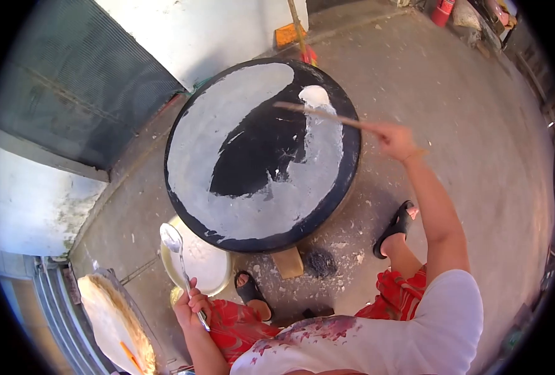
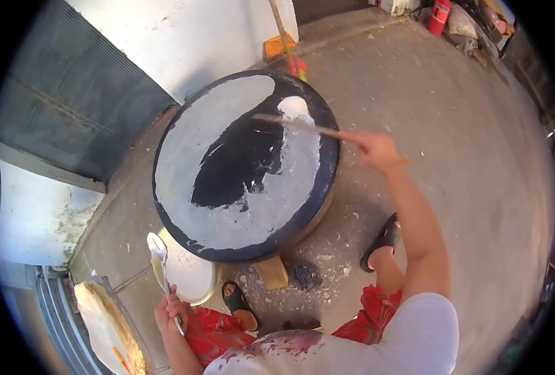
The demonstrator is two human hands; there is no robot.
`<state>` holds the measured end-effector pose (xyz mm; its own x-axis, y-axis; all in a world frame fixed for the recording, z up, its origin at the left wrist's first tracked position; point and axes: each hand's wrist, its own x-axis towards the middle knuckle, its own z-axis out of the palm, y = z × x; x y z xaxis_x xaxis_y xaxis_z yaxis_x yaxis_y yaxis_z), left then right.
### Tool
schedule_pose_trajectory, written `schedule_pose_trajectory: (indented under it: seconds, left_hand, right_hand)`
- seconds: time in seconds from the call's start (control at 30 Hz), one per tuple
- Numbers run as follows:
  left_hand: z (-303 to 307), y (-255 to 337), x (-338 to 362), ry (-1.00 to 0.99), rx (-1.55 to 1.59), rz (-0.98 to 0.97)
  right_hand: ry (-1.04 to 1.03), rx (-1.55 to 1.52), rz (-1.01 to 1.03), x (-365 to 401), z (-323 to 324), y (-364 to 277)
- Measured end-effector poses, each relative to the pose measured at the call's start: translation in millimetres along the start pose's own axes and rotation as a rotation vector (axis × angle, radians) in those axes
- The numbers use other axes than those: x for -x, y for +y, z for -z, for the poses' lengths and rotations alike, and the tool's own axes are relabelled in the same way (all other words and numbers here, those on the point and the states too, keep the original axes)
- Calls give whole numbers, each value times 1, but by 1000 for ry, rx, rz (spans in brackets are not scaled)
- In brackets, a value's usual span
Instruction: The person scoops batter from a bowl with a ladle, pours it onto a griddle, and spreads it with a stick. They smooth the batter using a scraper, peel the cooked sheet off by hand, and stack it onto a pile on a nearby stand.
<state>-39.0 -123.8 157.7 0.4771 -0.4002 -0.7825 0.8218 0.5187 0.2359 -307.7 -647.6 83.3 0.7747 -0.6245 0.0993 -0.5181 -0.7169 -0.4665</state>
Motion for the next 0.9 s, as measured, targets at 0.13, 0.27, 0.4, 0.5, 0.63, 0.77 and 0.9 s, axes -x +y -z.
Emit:
schedule_pose_trajectory:
  seconds: [0.13, 0.27, 0.4, 0.5, 0.63, 0.77, 0.9]
  left_hand:
    - [-6, -5, 1, -11, 15, 7]
    - [-2, -2, -4, -10, 24, 20]
    - [-7, -4, 1, -11, 51, 26]
    - [-6, -2, -1, -1, 42, 18]
    - [-6, -3, -2, -11, 63, 28]
    - [-5, -3, 1, -34, 76, 55]
    - [-3, -4, 1, -79, 72, 80]
  right_hand:
    - [121, 307, -90, -41, -4, -10]
    - [147, 165, -37, -60, -12, -34]
    - [181, 20, 37, -29, 1, 19]
    - [165, 311, -135, -51, 1, 31]
    - [144, 394, -138, -114, -31, -38]
    - [88, 47, -356, -96, -13, -67]
    - [131, -132, -366, -55, -28, -59]
